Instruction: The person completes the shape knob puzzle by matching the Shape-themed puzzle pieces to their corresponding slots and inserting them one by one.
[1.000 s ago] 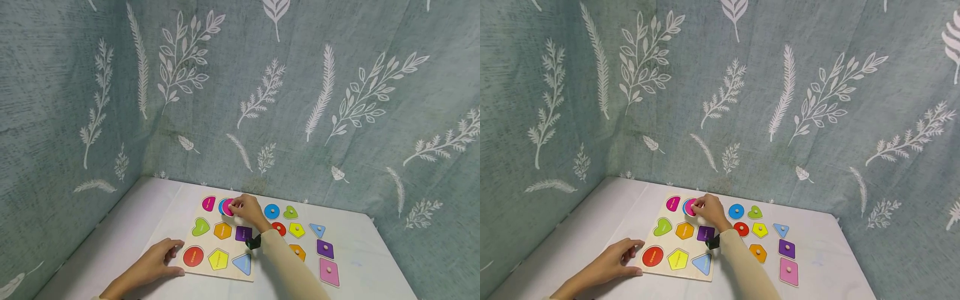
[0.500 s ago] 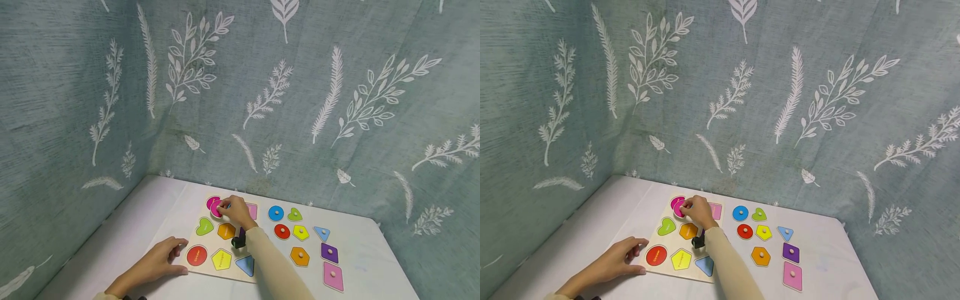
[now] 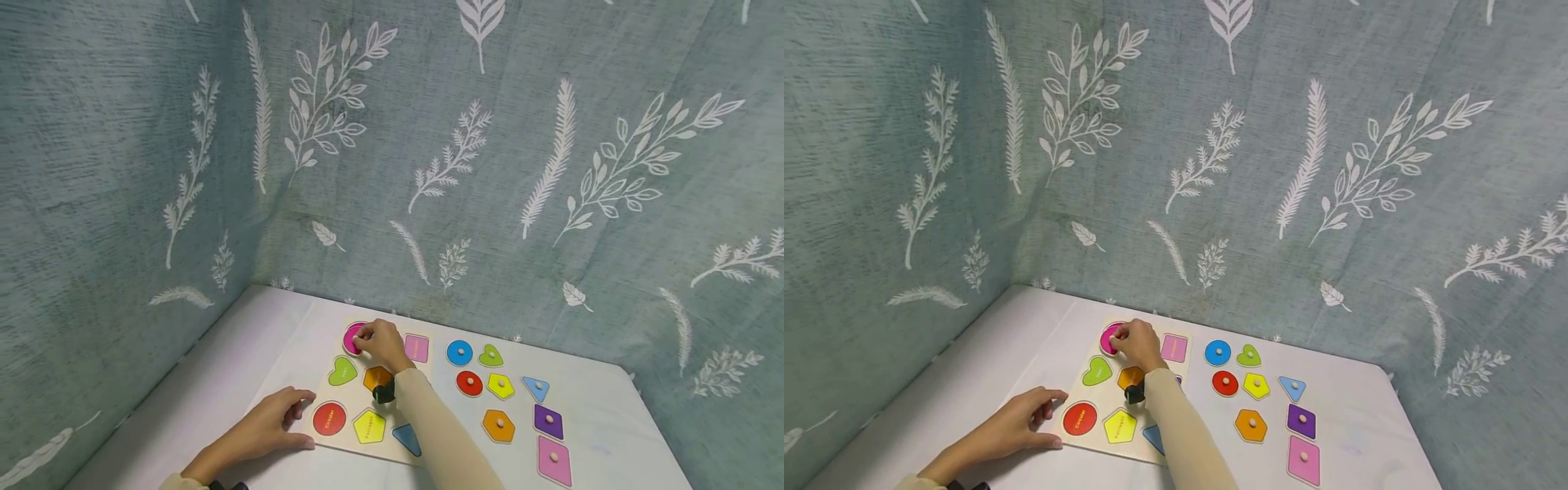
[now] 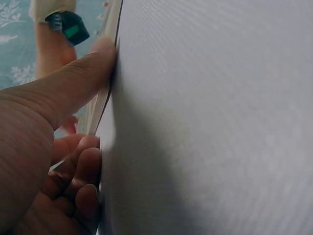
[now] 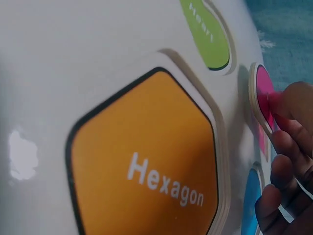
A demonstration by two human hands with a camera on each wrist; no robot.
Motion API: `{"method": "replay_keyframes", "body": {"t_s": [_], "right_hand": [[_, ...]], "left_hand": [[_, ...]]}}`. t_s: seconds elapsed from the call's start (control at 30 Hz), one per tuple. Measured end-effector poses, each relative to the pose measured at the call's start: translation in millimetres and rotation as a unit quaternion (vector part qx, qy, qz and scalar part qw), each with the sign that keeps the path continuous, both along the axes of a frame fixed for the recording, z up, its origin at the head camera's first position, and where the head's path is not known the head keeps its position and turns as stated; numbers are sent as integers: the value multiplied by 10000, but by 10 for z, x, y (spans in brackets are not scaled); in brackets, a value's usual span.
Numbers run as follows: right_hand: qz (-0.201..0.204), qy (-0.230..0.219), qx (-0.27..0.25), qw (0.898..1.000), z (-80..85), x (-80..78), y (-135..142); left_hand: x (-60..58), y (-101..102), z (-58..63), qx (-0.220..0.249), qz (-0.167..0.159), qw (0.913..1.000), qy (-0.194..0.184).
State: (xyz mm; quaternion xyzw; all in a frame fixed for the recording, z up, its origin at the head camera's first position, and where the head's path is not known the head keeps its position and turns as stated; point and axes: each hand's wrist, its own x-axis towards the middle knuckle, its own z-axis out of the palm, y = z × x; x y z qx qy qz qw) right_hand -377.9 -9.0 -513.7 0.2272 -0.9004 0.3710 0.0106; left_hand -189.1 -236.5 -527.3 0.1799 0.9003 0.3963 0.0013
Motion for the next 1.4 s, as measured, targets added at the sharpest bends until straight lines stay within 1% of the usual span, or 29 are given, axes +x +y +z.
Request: {"method": "replay_keyframes", "body": {"t_s": [0.17,0.33,0.53,0.67,0.77,0.9,1.03,1.23,1.4], "right_hand": [[-135,-69,101,9998,-52,-54,2],[-233,-69,125,9996,-22,-53,1],[-345,141,246,9990,-12,-103,-56],[-417,312,425,9977,-24,-137,-78],[-402,415,463,9973,-23,-154,-94],[-291,503,486,9971,-10,-171,-133],[-259,536,572,9966,7,-166,-140],[-258,546,729,9955,62,-140,-152],[-214,557,763,9953,80,-133,-119]], "left_hand": [[-3,23,4,-7,-1,10000,-21],[-13,33,-20,-33,10,10000,-39],[-7,32,-29,-68,88,9999,-60],[-6,31,-26,-11,37,10000,-87],[-2,26,-17,-35,48,9999,-121],[2,-1,-8,-115,117,9998,-64],[0,7,2,-184,169,9997,-62],[21,1,7,-88,135,9998,-131],[5,6,13,-84,102,9998,-141]]}}
